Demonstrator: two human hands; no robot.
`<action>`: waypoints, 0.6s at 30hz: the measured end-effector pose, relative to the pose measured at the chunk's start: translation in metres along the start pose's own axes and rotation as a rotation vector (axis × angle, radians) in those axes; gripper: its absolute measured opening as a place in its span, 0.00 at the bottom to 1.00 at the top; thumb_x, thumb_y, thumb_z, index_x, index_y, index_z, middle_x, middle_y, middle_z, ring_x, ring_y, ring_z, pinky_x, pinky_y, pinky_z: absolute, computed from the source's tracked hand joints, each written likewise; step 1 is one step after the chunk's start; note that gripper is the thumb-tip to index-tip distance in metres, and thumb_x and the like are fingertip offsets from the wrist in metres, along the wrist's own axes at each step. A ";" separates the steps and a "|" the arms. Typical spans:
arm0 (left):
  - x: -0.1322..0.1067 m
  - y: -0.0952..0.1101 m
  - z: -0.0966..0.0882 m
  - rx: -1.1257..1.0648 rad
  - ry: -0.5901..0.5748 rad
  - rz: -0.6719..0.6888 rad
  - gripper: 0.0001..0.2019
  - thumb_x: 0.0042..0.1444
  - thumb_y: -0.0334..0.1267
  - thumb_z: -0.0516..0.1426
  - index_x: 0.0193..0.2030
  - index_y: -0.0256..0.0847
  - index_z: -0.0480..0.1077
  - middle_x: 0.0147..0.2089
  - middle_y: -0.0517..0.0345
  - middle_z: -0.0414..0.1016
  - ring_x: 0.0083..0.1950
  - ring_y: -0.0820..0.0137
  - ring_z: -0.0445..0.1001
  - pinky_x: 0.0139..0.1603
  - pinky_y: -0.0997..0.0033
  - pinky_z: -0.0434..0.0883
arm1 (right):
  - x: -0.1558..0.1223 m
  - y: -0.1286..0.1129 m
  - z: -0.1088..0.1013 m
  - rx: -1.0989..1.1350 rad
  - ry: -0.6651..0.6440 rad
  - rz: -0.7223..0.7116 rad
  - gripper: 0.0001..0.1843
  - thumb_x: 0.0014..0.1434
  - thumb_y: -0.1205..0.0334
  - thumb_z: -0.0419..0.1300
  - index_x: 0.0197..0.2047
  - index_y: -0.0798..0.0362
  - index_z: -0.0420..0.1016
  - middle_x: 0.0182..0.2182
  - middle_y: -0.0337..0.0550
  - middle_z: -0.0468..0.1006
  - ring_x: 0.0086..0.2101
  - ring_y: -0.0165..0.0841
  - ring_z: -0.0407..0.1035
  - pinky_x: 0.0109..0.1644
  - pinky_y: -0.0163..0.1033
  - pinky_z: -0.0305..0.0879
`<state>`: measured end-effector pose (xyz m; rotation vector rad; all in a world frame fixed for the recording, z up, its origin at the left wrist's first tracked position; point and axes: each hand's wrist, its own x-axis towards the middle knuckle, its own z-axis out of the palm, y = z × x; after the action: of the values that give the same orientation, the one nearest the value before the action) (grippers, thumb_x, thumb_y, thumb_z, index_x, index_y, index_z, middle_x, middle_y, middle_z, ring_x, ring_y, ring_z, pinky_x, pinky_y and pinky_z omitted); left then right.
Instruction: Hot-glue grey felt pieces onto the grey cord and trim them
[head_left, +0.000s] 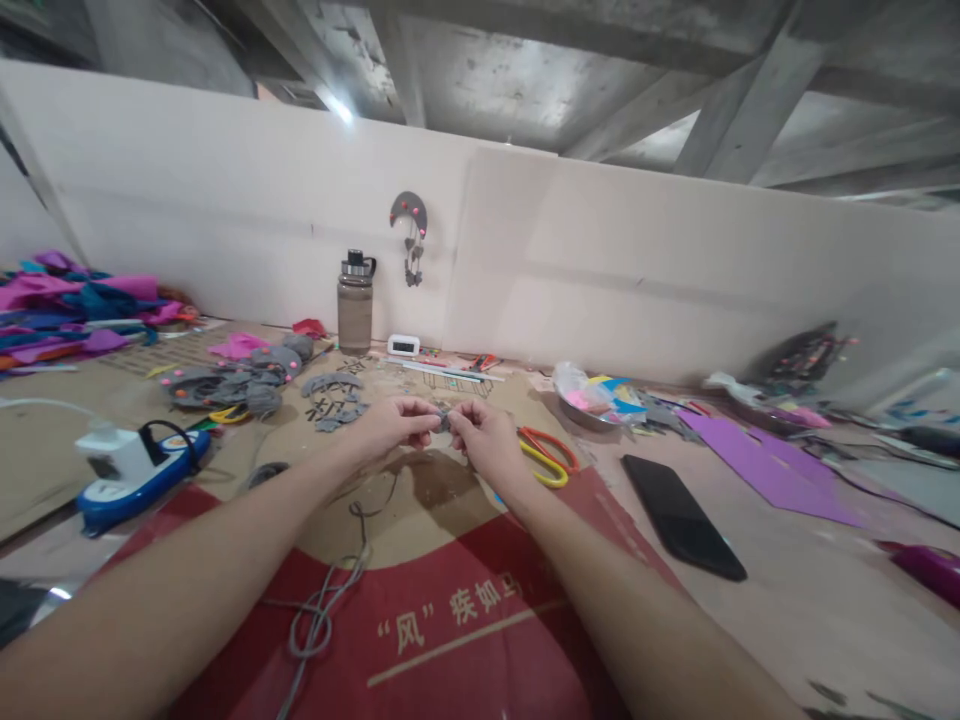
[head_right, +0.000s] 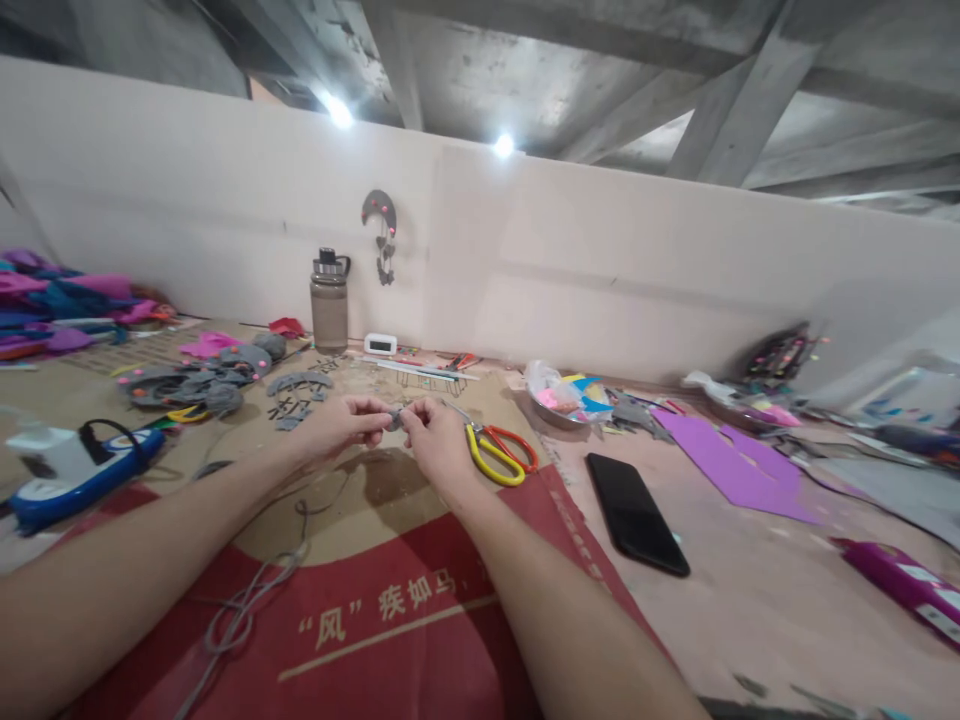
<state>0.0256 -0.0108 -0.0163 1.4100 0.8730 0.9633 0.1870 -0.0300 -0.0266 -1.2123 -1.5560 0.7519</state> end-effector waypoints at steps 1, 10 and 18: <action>-0.001 0.000 0.000 -0.014 0.003 -0.015 0.14 0.41 0.41 0.65 0.34 0.35 0.74 0.25 0.58 0.72 0.23 0.76 0.67 0.26 0.76 0.64 | 0.000 0.001 0.000 -0.002 -0.001 -0.010 0.10 0.54 0.56 0.54 0.27 0.53 0.66 0.17 0.32 0.67 0.18 0.25 0.62 0.24 0.31 0.56; 0.011 0.001 -0.018 -0.112 0.176 0.006 0.09 0.39 0.37 0.66 0.27 0.36 0.73 0.22 0.59 0.71 0.22 0.78 0.67 0.24 0.78 0.64 | 0.012 -0.005 -0.021 0.004 0.092 -0.083 0.11 0.57 0.54 0.49 0.34 0.52 0.66 0.25 0.37 0.71 0.23 0.27 0.65 0.27 0.32 0.60; 0.018 0.015 -0.043 -0.308 0.398 0.101 0.08 0.40 0.32 0.65 0.28 0.33 0.72 0.24 0.59 0.71 0.21 0.80 0.65 0.21 0.81 0.65 | 0.027 -0.001 -0.060 -0.629 0.208 -0.076 0.13 0.57 0.59 0.48 0.30 0.54 0.71 0.28 0.44 0.75 0.30 0.32 0.67 0.34 0.35 0.58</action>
<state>-0.0080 0.0215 0.0002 1.0219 0.9006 1.4217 0.2428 -0.0106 0.0018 -1.6072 -1.7048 0.0650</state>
